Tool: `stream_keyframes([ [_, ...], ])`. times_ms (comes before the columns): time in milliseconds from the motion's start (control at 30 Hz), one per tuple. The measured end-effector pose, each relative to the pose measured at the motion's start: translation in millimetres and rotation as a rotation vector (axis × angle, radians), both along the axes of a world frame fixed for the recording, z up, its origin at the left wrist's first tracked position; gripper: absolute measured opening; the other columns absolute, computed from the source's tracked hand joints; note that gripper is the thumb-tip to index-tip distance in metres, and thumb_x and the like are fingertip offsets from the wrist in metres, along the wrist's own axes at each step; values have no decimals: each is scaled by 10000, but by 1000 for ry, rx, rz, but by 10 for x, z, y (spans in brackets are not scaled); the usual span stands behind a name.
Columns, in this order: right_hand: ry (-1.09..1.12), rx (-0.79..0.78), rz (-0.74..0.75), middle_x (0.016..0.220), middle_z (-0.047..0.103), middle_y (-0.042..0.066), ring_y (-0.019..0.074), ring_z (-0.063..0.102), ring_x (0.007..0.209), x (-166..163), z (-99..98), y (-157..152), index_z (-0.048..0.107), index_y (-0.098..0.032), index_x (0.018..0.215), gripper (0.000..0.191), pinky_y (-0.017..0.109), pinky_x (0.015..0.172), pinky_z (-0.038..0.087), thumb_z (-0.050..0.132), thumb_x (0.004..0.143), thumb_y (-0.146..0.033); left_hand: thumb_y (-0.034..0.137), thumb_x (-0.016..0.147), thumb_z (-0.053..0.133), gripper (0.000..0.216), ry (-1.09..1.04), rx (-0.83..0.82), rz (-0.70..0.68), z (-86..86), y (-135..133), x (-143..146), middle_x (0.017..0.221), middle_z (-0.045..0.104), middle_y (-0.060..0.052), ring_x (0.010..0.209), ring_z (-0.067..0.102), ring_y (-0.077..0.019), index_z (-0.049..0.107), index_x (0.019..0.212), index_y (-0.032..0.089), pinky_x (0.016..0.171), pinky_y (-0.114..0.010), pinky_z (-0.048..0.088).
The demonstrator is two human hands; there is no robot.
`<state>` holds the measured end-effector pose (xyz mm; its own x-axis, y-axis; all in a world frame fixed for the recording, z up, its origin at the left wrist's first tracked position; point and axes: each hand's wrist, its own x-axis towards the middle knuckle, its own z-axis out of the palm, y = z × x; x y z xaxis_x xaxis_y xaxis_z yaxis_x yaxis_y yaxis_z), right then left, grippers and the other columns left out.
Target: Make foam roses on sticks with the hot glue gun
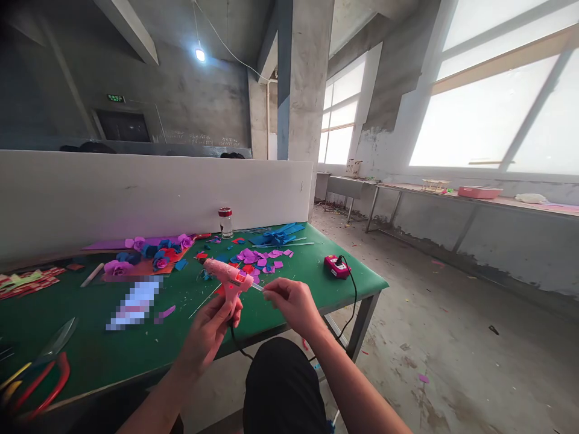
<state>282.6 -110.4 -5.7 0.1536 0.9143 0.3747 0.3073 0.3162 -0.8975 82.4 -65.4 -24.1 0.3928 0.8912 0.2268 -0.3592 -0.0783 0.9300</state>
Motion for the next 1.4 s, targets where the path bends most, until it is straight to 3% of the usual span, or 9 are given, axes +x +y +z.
stream_keyframes([
  [333, -81, 8, -23, 706, 705, -3, 147, 586, 596, -2, 26, 3, 731, -230, 843, 144, 268, 609, 460, 643, 829, -344, 450, 781, 756, 294, 34, -10, -4, 54, 0, -22, 784, 582, -59, 666, 481, -139, 721, 779, 158, 590, -274, 389],
  [600, -51, -6, 19, 774, 717, 11, 142, 588, 619, -1, -25, -4, 720, -213, 919, 200, 271, 633, 479, 611, 852, -367, 452, 812, 731, 294, 29, -8, 3, -56, 58, -31, 826, 612, -62, 708, 512, -141, 738, 853, 162, 637, -270, 426],
  [767, -50, 15, 14, 761, 693, -9, 146, 577, 655, 24, -85, 1, 656, -229, 1098, 289, 272, 658, 469, 652, 846, -371, 460, 779, 761, 304, 24, -7, 12, -107, 80, -22, 814, 634, -55, 713, 538, -141, 743, 853, 166, 667, -274, 447],
  [967, -22, 18, -14, 732, 652, -1, 158, 582, 665, 46, -181, 28, 605, -213, 817, 225, 277, 642, 462, 718, 794, -407, 457, 752, 781, 310, 15, -6, 29, -180, 68, 1, 820, 662, -61, 715, 569, -150, 747, 842, 162, 683, -290, 466],
  [1233, -112, -40, -87, 606, 599, -21, 161, 559, 592, 73, -213, 4, 670, -203, 883, 225, 277, 595, 401, 687, 807, -415, 463, 746, 783, 328, 15, -31, 19, -146, 5, 26, 776, 655, -52, 679, 558, -133, 738, 842, 152, 641, -268, 446],
  [1400, -49, -72, -21, 709, 675, 10, 187, 649, 663, 68, -336, 99, 657, -205, 874, 243, 292, 650, 478, 695, 789, -429, 487, 704, 801, 371, 27, -89, 68, -166, 29, 44, 743, 631, -47, 617, 512, -111, 732, 815, 140, 540, -239, 389],
])
